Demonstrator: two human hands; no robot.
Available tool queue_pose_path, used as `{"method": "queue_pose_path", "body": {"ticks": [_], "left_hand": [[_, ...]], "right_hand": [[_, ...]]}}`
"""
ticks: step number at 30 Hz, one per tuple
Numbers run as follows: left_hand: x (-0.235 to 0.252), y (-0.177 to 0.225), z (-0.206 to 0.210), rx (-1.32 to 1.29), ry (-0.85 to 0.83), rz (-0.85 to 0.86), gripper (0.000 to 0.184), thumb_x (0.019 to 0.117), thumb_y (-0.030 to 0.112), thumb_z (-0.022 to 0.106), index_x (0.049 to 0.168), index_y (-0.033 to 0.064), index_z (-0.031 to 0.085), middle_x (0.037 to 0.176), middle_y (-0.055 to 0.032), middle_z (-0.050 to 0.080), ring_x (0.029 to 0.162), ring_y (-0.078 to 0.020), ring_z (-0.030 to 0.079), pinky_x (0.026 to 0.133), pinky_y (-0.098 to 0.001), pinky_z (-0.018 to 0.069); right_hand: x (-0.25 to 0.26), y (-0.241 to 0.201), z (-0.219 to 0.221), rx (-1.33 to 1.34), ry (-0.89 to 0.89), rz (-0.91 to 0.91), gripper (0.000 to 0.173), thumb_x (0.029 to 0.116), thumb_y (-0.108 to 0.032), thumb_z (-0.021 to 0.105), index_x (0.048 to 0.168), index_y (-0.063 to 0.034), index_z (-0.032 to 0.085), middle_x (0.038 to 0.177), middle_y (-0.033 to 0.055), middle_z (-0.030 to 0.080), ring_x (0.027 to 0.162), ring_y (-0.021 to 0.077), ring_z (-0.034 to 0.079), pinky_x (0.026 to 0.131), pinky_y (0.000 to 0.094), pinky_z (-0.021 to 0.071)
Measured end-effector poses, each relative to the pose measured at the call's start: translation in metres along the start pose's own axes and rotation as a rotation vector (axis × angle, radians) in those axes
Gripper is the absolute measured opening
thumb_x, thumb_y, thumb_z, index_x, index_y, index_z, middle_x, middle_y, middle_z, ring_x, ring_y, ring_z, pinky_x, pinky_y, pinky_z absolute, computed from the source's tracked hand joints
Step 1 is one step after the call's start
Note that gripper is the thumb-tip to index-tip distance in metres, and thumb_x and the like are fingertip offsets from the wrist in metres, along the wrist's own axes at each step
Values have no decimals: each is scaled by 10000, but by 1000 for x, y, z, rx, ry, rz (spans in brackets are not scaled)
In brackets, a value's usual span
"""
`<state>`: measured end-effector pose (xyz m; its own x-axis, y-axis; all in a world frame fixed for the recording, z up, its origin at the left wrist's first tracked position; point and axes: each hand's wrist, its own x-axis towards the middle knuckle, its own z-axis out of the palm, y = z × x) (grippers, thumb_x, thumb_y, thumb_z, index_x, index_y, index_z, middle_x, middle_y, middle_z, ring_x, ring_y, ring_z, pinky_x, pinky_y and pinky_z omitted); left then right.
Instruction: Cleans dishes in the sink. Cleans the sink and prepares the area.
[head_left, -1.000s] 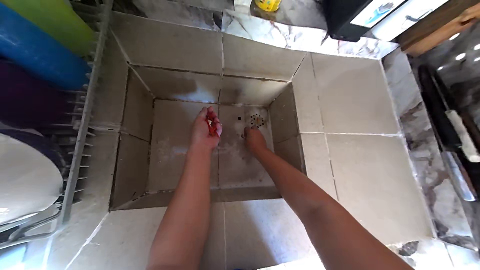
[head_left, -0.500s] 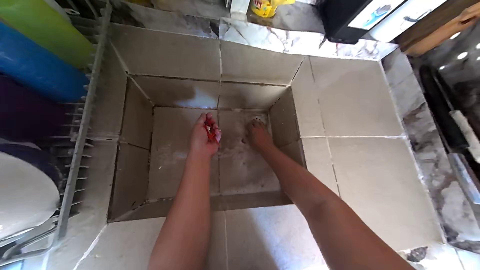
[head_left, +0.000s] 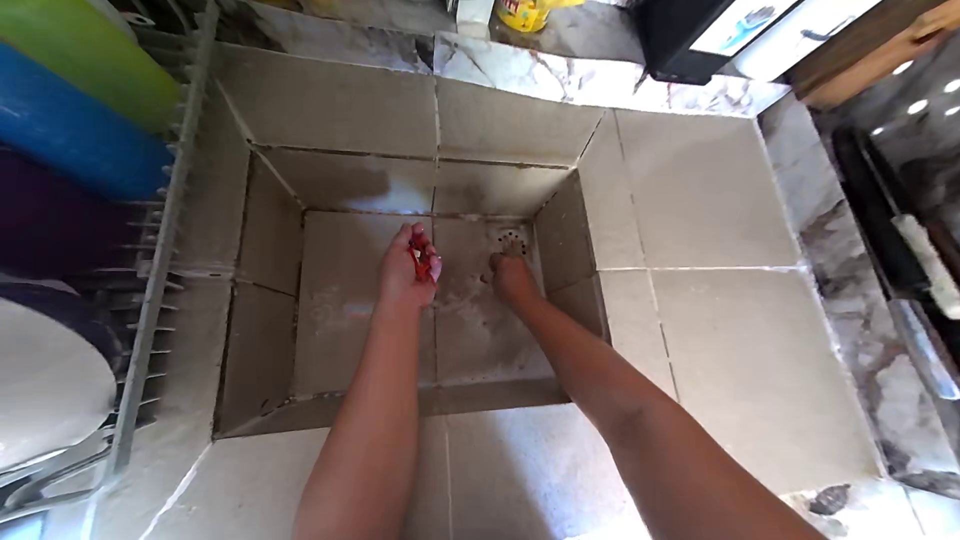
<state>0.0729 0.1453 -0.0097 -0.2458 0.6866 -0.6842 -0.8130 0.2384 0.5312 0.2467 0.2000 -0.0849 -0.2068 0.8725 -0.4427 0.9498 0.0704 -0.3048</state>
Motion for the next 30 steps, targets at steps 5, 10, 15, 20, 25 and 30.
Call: {"method": "queue_pose_path", "body": {"ticks": [5, 10, 15, 20, 25, 30], "left_hand": [[-1, 0, 1, 8, 1, -8, 244, 1109, 310, 384, 1016, 176, 566, 759, 60, 567, 527, -6, 522, 445, -132, 435], [0, -2, 1, 39, 41, -23, 236, 1100, 309, 413, 1010, 165, 577, 770, 39, 574, 580, -43, 556, 506, -168, 478], [-6, -7, 6, 84, -40, -123, 292, 1082, 351, 458, 1190, 112, 587, 1001, -54, 625, 867, -164, 656, 766, -310, 577], [-1, -5, 2, 17, -139, -100, 276, 1108, 332, 376, 1042, 146, 568, 766, 26, 580, 553, -31, 568, 467, -151, 486], [0, -2, 3, 15, -78, -70, 260, 1104, 308, 398, 994, 163, 583, 729, 59, 565, 486, 4, 493, 417, -125, 417], [0, -2, 2, 65, -68, -47, 269, 1106, 317, 394, 1001, 171, 595, 730, 65, 562, 487, 2, 491, 428, -128, 422]], "right_hand": [[-2, -6, -6, -10, -40, 71, 296, 992, -74, 630, 1266, 40, 633, 1346, 292, 588, 1274, 451, 577, 1028, 591, 493], [-5, -2, -39, 656, -16, 159, 260, 1001, -68, 607, 1240, 29, 628, 1134, 199, 658, 966, 270, 641, 862, 439, 533], [-50, -72, -93, 710, -197, -251, 226, 973, -27, 647, 1192, 30, 657, 1081, 145, 685, 935, 176, 669, 866, 363, 564], [-37, -74, -108, 422, -31, -288, 308, 1010, -117, 625, 1300, -13, 626, 1223, 190, 674, 1051, 289, 686, 914, 483, 561], [1, -25, -22, 124, -85, 71, 421, 951, -109, 695, 1349, 5, 618, 1361, 325, 574, 1264, 489, 568, 1038, 642, 470], [2, -30, 6, 65, -22, 48, 370, 982, -77, 642, 1338, 17, 609, 1426, 298, 512, 1233, 464, 590, 984, 603, 518]]}}
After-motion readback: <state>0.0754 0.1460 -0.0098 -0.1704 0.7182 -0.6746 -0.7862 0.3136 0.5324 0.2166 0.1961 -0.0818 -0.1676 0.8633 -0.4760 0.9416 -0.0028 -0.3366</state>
